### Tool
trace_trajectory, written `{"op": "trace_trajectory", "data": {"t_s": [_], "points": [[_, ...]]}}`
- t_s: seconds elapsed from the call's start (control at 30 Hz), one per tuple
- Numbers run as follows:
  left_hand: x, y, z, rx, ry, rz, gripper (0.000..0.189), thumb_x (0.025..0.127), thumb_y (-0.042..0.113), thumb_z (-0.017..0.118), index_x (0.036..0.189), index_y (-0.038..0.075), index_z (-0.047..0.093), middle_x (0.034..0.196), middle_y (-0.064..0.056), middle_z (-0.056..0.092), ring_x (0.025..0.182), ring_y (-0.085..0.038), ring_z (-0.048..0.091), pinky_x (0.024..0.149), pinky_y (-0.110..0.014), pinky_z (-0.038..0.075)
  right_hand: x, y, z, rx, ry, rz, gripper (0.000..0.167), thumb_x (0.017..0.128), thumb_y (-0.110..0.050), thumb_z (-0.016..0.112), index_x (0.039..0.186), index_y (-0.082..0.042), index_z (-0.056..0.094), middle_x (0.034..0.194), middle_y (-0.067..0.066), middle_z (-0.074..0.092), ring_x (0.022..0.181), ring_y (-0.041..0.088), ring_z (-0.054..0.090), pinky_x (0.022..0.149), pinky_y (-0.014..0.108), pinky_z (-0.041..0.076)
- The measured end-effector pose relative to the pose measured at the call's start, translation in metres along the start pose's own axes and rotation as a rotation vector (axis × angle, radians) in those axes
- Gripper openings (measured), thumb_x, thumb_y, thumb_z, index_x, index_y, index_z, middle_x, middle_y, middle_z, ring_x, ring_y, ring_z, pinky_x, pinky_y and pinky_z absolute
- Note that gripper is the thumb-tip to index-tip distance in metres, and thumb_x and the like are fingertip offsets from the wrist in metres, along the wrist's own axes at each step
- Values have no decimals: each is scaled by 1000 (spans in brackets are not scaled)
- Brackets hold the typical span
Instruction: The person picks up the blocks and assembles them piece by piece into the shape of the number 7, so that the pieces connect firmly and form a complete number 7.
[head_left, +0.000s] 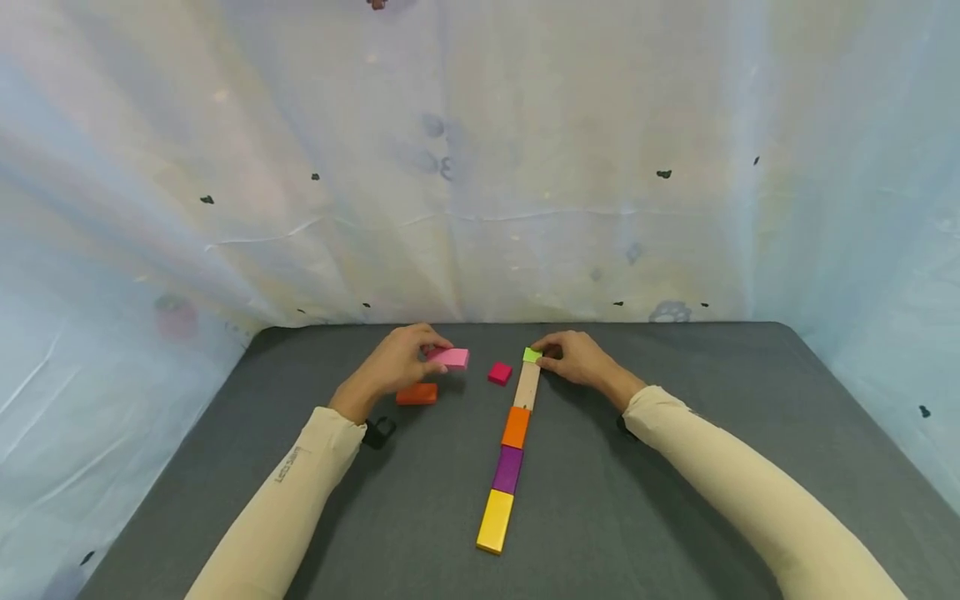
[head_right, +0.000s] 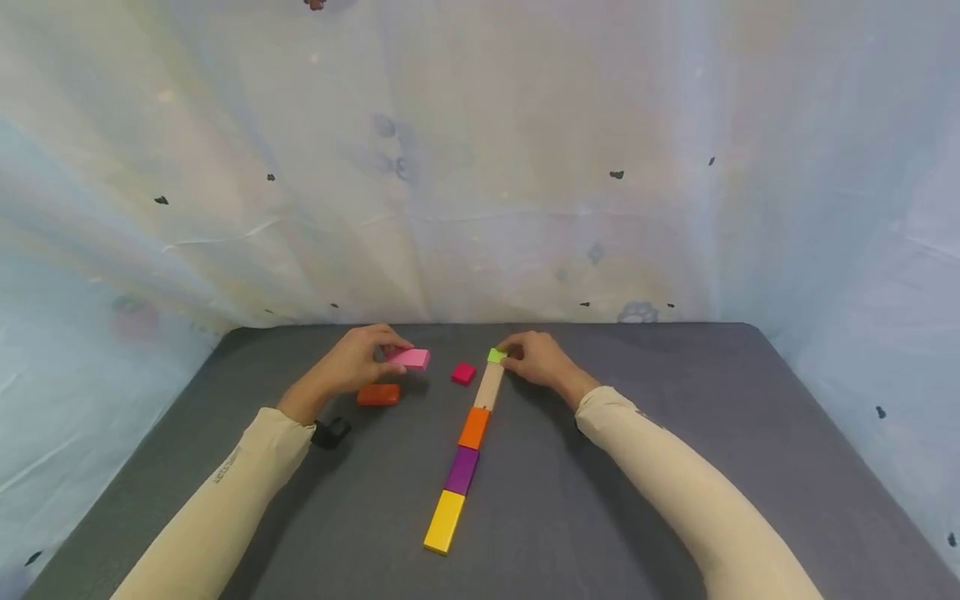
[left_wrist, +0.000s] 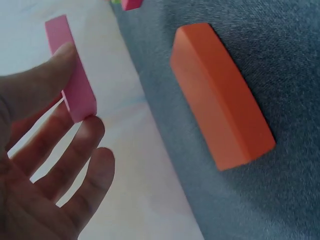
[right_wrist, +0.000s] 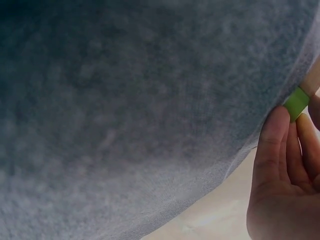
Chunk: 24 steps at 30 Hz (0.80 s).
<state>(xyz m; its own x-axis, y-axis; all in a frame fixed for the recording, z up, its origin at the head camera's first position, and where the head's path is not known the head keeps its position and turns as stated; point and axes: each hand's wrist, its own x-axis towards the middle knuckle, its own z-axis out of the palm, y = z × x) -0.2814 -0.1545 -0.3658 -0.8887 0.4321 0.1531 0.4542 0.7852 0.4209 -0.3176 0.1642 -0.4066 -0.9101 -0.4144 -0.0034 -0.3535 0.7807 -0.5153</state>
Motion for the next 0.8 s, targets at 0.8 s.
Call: {"op": "trace_trajectory", "data": {"t_s": [0.8], "points": [[35, 4, 29, 6, -40, -33, 35, 88, 26, 77, 121, 14, 73, 109, -8, 67, 94, -22, 55, 85, -37, 48, 1, -4, 1, 15, -7, 12, 33, 97, -21, 66, 128, -11, 67, 117, 9, 71, 102, 22, 66, 86, 38, 54]]}}
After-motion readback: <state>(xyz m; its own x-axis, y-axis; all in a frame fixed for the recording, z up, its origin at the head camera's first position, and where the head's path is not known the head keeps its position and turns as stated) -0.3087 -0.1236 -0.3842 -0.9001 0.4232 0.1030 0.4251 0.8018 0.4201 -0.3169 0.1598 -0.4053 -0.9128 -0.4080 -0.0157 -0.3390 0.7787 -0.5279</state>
